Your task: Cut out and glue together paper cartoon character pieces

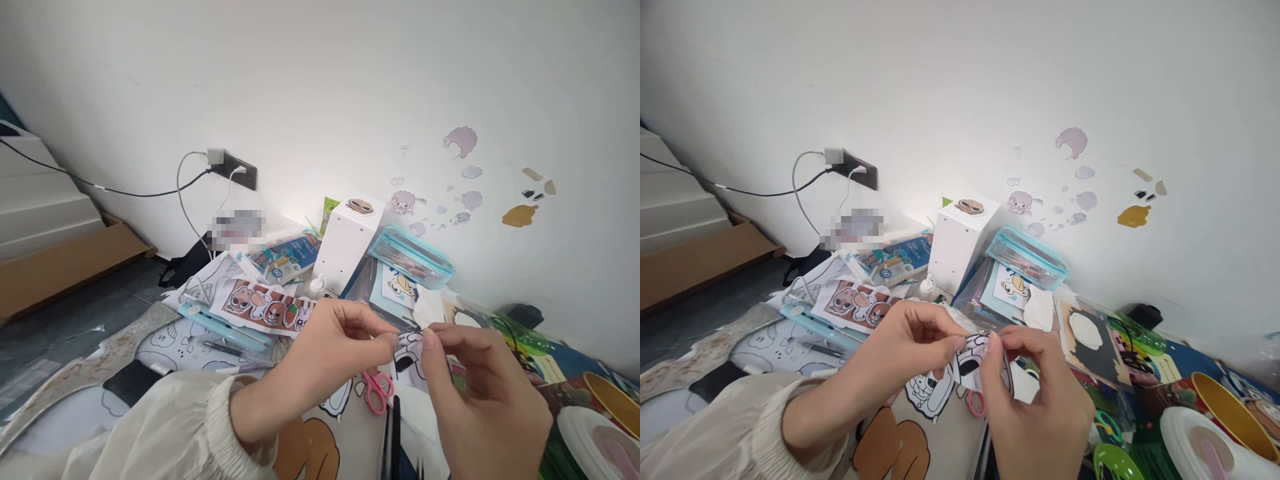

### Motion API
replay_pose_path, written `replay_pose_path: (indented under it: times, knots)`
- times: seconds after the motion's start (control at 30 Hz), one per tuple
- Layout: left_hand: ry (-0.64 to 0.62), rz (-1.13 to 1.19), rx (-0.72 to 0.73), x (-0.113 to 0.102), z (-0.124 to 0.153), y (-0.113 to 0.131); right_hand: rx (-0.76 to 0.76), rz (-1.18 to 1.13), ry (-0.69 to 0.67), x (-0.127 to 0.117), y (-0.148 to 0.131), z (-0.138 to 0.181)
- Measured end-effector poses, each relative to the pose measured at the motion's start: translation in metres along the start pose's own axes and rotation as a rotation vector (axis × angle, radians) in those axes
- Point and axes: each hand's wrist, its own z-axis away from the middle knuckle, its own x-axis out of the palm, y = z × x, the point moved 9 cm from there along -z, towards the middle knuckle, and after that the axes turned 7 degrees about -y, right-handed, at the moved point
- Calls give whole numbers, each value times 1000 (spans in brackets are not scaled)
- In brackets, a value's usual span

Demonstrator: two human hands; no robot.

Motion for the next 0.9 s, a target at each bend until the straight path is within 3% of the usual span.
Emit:
replay_pose_path:
  times: [0.2,0.3,0.53,0.7,0.9]
  knots:
    - [-2,26,4,0,-1,-1,-12,-42,-255,16,11,-7]
    - [-19,4,11,0,-1,0,-3,-76,-309,18,14,-8]
    - [-95,-18,0,4,2,3,96,-221,-315,16,19,-9]
    - [-137,58,-40,6,3,0,263,-376,-278,19,26,-5]
    - [-138,3,-42,6,1,-1,245,-395,-284,21,27,-6]
